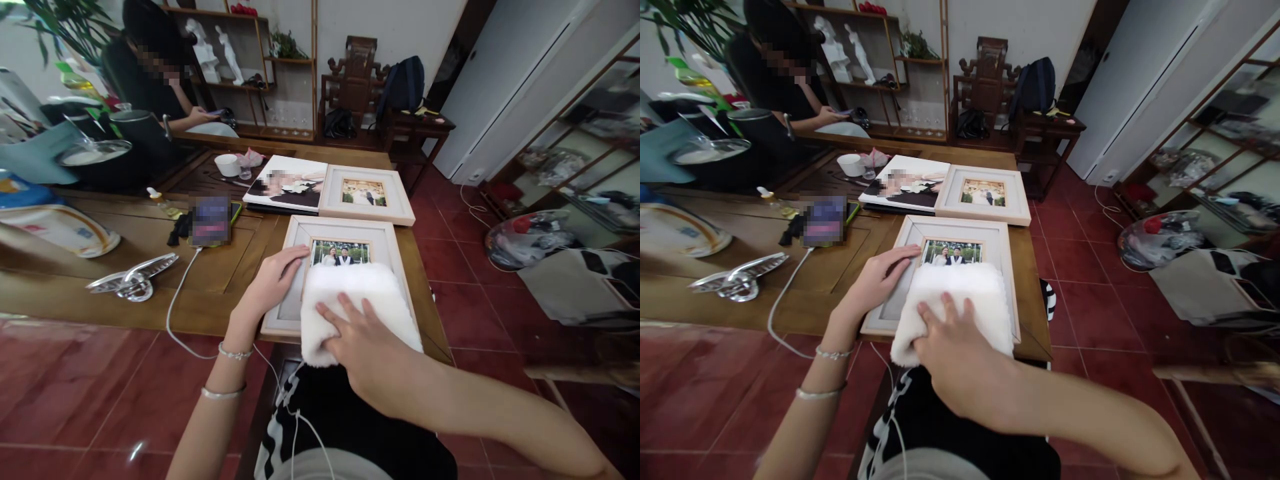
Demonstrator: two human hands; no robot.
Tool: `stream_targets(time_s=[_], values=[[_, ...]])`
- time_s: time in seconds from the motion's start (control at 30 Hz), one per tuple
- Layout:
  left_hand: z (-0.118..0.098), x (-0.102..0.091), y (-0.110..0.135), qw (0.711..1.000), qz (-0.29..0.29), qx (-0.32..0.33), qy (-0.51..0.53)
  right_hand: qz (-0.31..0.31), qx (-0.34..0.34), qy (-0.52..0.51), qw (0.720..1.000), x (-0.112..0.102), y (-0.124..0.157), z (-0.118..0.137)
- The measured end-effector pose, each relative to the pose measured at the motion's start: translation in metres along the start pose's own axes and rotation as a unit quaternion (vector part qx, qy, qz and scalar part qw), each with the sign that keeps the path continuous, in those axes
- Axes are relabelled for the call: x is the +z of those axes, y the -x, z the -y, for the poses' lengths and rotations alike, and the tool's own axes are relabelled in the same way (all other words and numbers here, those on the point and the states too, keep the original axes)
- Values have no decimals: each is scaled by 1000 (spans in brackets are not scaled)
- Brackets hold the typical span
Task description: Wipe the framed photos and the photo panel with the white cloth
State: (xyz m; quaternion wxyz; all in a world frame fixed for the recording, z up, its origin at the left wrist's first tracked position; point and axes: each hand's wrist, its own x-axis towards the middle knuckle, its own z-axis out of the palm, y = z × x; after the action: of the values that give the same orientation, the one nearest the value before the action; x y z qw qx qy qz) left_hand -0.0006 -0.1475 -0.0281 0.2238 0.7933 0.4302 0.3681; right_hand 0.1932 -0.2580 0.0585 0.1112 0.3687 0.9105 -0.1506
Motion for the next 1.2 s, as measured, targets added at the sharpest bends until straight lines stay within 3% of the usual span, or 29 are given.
stream_targets(time_s=[0.13, 0.27, 0.47, 0.63, 0.73, 0.83, 0.93, 1.07, 1.2], values=[[1, 0, 0, 1000, -2, 4, -1, 10, -4, -7, 1000, 3, 8, 7], [3, 0, 1, 1000, 11, 9, 4, 2, 36, -8, 999, 5, -1, -1], [4, -1, 2, 1000, 14, 8, 8, -113, 111, 38, 987, 14, -42, -63], [2, -1, 1, 1000, 21, 4, 5, -193, 174, 97, 961, 7, -78, -105], [2, -1, 2, 1000, 9, 0, -5, -188, 153, 110, 964, 1, -93, -102], [3, -1, 3, 1000, -24, 4, -10, -136, 99, 91, 982, -3, -99, -82], [6, 0, 4, 998, -61, 2, 0, -87, 24, 68, 994, -3, -91, -59], [10, 1, 4, 997, -81, 2, 3, -56, -97, 29, 993, 1, -55, -40], [11, 1, 4, 996, -84, -5, -14, -17, -94, -17, 995, -5, -3, -41]])
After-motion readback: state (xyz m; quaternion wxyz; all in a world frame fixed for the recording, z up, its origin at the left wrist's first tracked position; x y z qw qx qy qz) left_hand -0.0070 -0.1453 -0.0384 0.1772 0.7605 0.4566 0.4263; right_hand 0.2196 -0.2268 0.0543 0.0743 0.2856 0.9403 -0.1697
